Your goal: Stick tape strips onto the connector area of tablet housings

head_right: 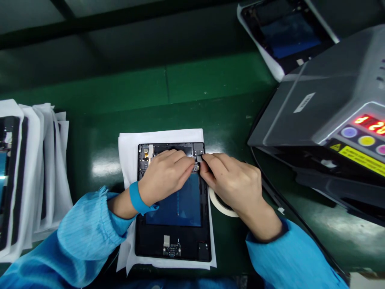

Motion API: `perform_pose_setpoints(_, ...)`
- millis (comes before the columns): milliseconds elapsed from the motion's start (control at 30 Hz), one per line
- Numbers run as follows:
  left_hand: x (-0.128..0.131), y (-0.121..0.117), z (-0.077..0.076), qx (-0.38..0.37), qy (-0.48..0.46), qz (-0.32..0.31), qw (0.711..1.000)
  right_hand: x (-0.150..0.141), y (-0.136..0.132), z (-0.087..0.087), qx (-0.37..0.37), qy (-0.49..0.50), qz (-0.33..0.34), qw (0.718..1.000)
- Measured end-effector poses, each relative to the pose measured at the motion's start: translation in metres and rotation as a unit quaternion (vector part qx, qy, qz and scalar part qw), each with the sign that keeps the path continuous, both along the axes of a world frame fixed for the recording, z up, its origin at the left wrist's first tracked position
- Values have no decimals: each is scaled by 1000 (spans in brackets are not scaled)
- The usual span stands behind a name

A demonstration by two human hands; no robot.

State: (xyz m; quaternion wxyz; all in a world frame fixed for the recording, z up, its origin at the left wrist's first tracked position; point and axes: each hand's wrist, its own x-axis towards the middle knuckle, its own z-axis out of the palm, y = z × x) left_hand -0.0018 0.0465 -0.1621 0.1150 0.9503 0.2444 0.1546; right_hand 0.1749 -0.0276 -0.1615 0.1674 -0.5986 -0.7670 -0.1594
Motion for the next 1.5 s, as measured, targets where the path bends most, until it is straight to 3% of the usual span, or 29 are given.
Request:
perform_pose_setpoints(600,0,0,-2,13,-17,3,1000,-4,3,5,-51,34,8,998)
perform_pose_setpoints(1100,-1,0,0,-22,22,-2,999,-12,-2,16,-96,-51,23,994)
perform_pose_setpoints(1267,2,4,-2,-37,28,5,999,-17,-15,9,-93,-64,5,994)
perform_pose_setpoints(1400,-7,1,8,-64,-14,12,998,-13,-25,2,-64,-10,2,998)
perform_pose_setpoints(1500,-40,-12,26,-75,-81,37,993,-8,-31,4,-15,31,-6,999)
